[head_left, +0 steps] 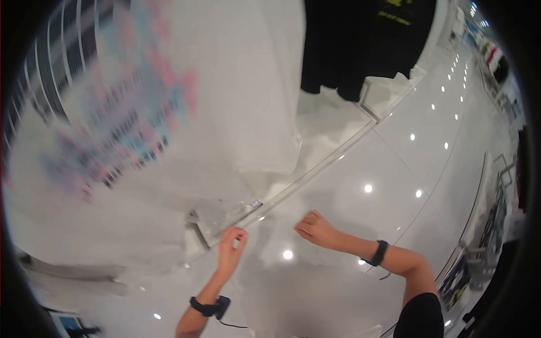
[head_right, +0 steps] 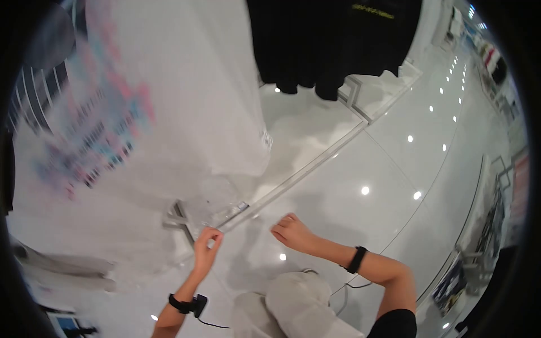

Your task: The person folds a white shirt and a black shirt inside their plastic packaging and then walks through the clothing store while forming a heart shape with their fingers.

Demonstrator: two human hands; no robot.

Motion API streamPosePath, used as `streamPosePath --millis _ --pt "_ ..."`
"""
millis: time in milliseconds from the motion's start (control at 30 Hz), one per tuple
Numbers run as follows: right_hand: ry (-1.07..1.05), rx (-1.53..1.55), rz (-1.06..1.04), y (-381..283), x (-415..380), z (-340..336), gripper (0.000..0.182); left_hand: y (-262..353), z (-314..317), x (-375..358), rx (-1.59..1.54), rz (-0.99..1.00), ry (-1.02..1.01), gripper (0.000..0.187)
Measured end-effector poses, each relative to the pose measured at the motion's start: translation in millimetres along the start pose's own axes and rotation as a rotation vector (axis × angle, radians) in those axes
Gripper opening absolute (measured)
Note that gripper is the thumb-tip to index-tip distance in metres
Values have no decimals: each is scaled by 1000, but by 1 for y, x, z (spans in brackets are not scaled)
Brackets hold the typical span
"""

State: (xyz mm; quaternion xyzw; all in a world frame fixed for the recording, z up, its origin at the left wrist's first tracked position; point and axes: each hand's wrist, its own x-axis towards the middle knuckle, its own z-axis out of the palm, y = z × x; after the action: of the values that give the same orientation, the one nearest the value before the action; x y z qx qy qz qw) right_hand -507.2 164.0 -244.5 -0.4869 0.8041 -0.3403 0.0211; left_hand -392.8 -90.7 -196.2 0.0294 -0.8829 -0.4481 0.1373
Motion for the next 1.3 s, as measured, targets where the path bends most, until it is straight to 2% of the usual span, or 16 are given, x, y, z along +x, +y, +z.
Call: streamPosePath --millis 133,267,367,467,533,667,733,833,1000,1133,1300 --pt "98 144 268 -68 -35 -88 8 119 -38 35 72 90 -147 7" --pt "262 199 503 -153 -49 -198 8 246 -82 38 4 -138 -281 4" --pt "375 236 625 -213 -51 -273 8 339 -113 42 74 -82 -431 4" --pt "499 189 668 -262 -58 -326 7 413 -134 58 169 195 -575 5" --pt "567 96 709 -287 -70 -363 8 437 -146 63 180 208 -632 4" --pt "757 6 867 -342 -97 -395 8 461 -151 64 180 251 -681 6" --pt "809 -52 928 -365 -115 -395 8 458 -145 63 176 288 -694 6" --pt "872 -61 1040 -404 -136 -385 9 463 -131 67 136 444 -736 5" --pt "915 -147 1209 -466 -173 -370 10 489 -119 68 65 486 -833 3" --pt "955 -203 1388 -500 -203 -372 11 513 -85 74 27 525 -902 2" --pt "1097 -203 1562 -495 -248 -378 12 551 2 88 -1 749 -1022 4"
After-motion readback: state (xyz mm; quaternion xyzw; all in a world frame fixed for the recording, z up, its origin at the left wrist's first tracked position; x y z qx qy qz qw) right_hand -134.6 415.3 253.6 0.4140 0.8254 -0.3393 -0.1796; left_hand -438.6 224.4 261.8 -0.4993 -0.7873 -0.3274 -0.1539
